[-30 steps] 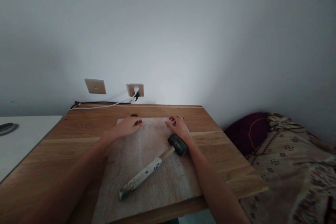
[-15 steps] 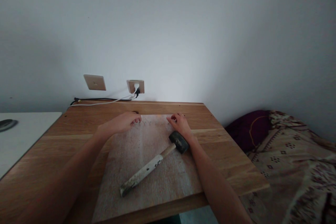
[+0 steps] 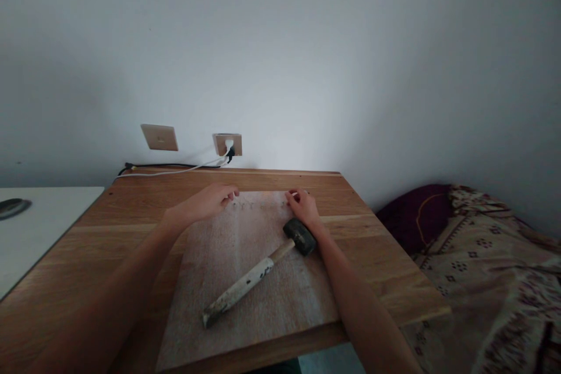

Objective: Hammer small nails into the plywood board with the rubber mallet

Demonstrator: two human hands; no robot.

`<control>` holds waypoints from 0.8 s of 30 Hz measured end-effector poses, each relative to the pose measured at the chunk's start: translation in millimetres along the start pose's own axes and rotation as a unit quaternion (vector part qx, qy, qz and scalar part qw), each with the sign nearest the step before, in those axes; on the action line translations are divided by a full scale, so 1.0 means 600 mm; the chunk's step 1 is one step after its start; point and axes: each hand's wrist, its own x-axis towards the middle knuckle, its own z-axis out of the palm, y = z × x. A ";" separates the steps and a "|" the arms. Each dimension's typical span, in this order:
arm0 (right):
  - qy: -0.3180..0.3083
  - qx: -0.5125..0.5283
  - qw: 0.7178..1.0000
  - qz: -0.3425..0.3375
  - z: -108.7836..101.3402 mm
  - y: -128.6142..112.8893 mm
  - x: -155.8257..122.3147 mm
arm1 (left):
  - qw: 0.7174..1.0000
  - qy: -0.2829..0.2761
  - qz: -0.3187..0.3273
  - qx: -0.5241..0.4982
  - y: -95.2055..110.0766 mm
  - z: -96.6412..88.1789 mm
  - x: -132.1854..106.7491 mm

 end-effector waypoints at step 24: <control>-0.065 0.029 0.995 -0.070 -0.007 -0.007 0.001 | 0.997 -0.039 -0.018 0.070 0.007 0.016 0.006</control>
